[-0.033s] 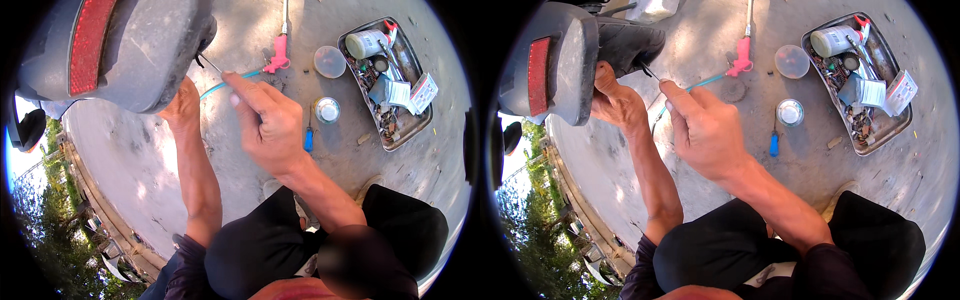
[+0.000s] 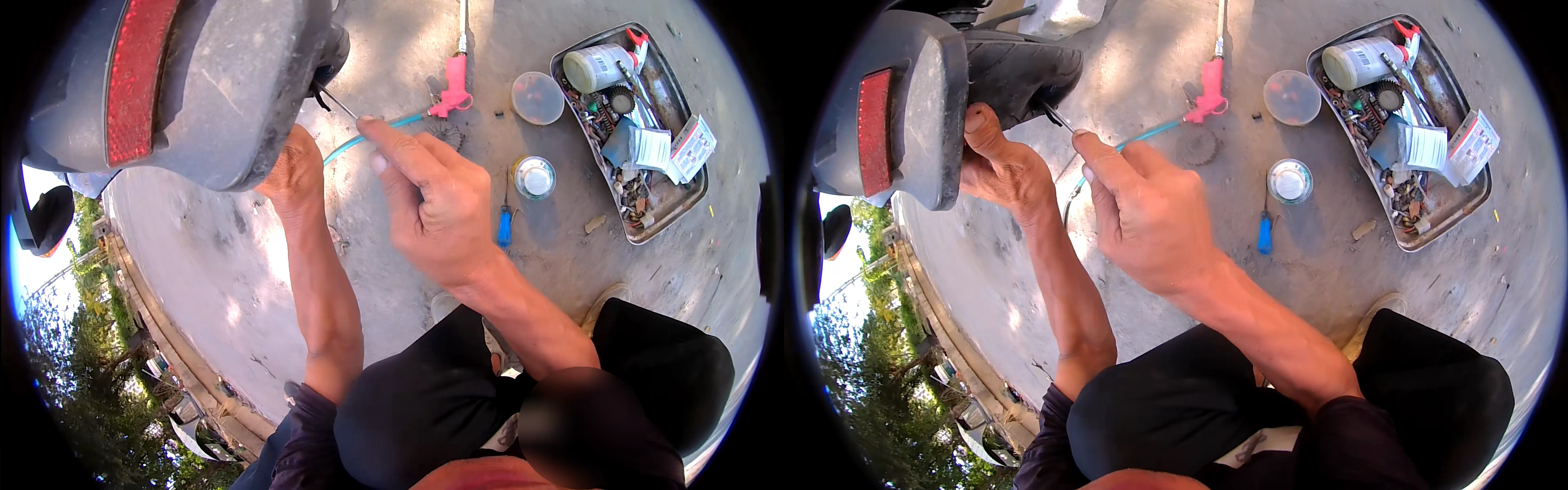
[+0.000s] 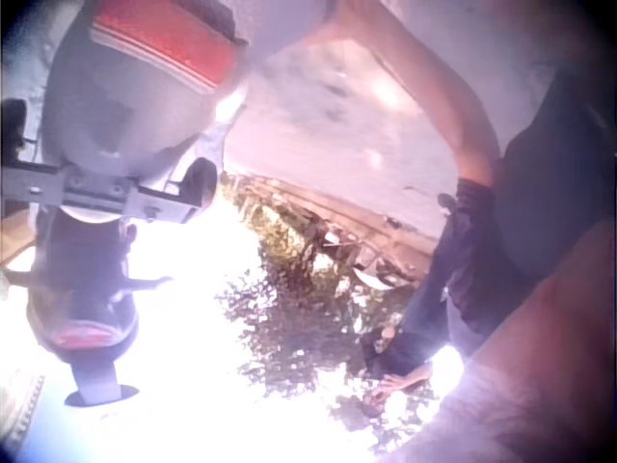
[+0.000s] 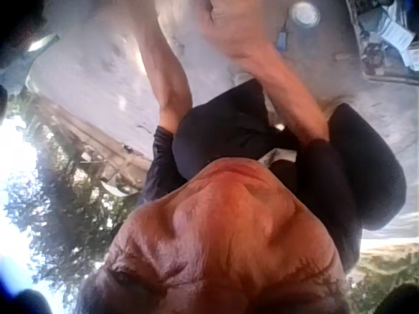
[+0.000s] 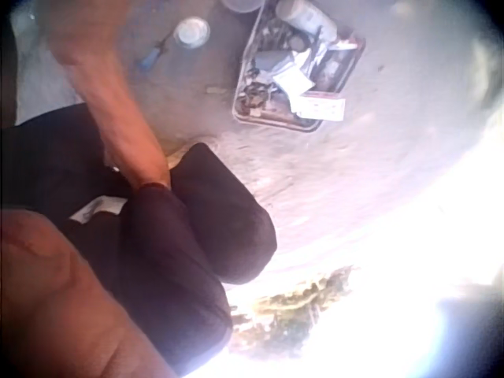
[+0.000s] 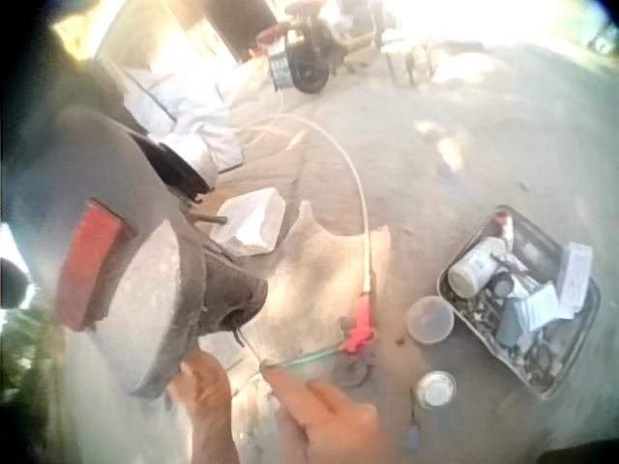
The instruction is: The person works on the rear wheel area of a motorcycle, using a screwdriver to adjust components. They open a small package, extract a thin metal piece, and apply a dark liquid from a bottle onto the wheel hub. The person then uses the screwdriver to manipulate parts near the tire and hub.
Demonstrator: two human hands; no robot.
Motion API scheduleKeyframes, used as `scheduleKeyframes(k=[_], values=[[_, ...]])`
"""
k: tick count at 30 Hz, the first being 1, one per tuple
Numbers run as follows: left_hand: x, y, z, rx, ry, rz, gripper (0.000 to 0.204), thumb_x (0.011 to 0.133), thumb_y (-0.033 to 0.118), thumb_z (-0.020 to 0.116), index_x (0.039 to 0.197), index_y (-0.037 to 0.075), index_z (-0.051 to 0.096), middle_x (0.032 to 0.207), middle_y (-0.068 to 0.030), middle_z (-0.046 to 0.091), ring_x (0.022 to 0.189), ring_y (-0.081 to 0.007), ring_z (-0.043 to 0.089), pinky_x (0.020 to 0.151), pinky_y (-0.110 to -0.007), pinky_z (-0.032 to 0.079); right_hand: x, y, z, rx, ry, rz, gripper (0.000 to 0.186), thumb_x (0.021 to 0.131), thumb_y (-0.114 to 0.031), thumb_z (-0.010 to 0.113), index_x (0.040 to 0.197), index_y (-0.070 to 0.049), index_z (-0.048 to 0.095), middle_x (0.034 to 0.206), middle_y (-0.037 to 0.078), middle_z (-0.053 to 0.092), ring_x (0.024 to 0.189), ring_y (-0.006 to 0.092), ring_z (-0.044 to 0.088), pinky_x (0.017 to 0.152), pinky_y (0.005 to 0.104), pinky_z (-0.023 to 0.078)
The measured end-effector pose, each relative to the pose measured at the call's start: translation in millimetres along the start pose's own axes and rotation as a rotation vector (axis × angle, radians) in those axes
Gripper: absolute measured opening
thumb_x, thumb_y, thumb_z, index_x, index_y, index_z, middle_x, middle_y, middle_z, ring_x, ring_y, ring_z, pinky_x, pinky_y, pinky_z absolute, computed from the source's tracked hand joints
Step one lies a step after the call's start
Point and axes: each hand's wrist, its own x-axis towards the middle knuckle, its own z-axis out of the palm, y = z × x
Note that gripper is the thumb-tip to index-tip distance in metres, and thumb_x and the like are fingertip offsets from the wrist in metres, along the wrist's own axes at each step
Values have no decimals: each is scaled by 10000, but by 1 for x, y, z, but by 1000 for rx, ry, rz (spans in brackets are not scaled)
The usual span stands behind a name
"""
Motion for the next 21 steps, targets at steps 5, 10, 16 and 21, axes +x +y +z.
scheduleKeyframes(k=[5,10,16,21], values=[[22,20,-4,-208,121,-189,220,1062,101,577,1204,24,726,1160,-126,732,971,-333,673,858,-452,511,-2,1,7,-58,4,-16,392,929,56,693,1305,-50,731,745,104,635,590,222,616,542,346,497],[35,35,-8,-314,239,-352,363,1109,322,570,1037,44,791,1003,-112,771,939,-324,667,881,-458,501,4,0,13,84,44,35,360,925,52,695,1271,-36,736,756,119,667,610,250,648,562,348,514],[40,34,-5,-239,251,-336,502,1124,444,521,936,56,777,914,-86,730,912,-300,624,898,-457,480,15,5,13,178,55,48,338,905,67,704,1229,-21,744,769,141,698,628,260,668,590,340,526],[36,14,-9,-139,243,-271,433,1103,407,539,977,45,739,980,-88,709,955,-285,606,926,-452,466,13,-1,8,-21,-29,-31,362,901,69,712,1249,-26,744,739,118,658,598,216,634,570,327,498]])
